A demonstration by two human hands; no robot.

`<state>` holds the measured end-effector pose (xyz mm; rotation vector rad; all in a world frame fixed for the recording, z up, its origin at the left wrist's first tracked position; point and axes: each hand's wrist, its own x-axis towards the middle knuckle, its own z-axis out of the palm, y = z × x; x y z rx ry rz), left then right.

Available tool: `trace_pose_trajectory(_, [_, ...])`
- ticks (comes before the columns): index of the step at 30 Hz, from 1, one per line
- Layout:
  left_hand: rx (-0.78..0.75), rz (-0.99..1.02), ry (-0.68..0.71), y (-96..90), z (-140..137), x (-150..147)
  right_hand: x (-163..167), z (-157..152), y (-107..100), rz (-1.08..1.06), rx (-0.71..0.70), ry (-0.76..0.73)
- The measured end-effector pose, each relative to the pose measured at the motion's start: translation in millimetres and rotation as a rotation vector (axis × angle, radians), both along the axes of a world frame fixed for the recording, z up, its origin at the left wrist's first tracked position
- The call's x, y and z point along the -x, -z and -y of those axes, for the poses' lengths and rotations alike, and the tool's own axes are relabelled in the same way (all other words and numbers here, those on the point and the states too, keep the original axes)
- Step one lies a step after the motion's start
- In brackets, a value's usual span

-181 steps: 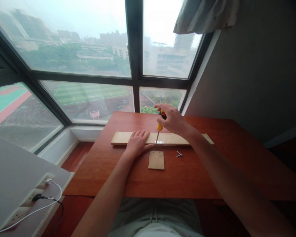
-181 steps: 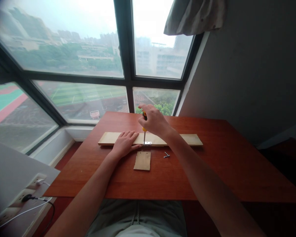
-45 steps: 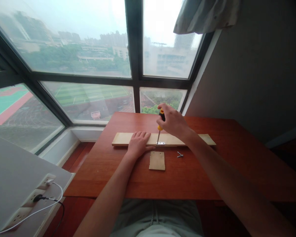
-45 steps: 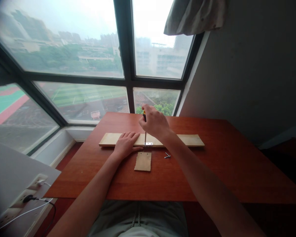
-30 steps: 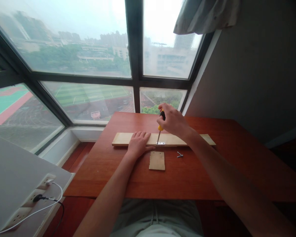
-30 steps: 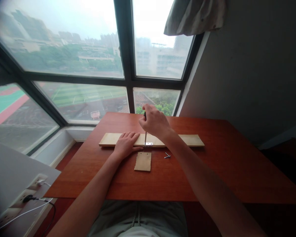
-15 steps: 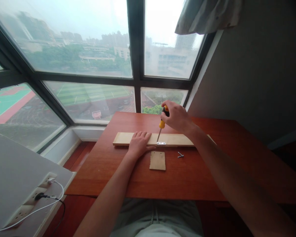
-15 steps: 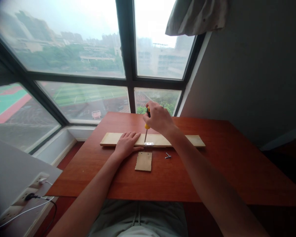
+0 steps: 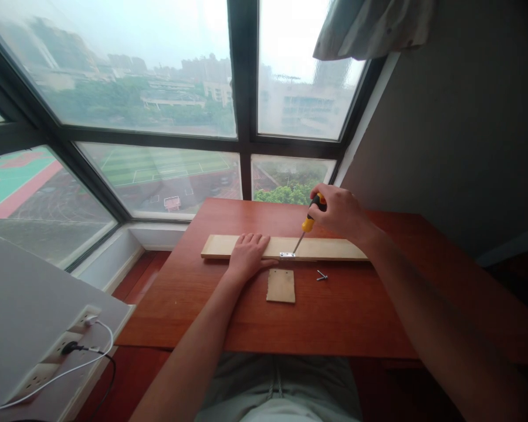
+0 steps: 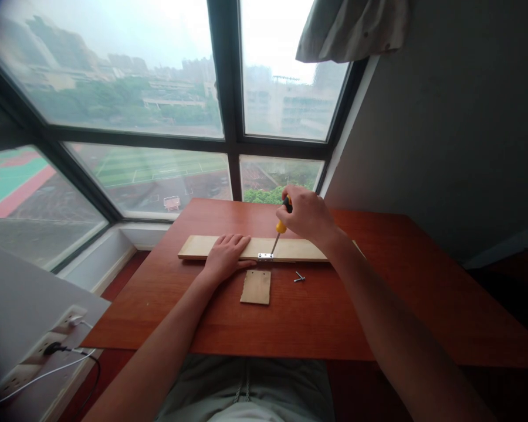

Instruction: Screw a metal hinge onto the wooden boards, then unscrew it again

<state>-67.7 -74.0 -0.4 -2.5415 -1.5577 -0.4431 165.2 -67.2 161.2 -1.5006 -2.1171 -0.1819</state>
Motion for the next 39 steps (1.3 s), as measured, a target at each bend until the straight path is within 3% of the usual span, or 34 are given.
trace_pose_trajectory(39, [0.005,0.004,-0.011,1.2,0.1,-0.6,-4.4,0.5,2.9,-0.03,0.001,-0.014])
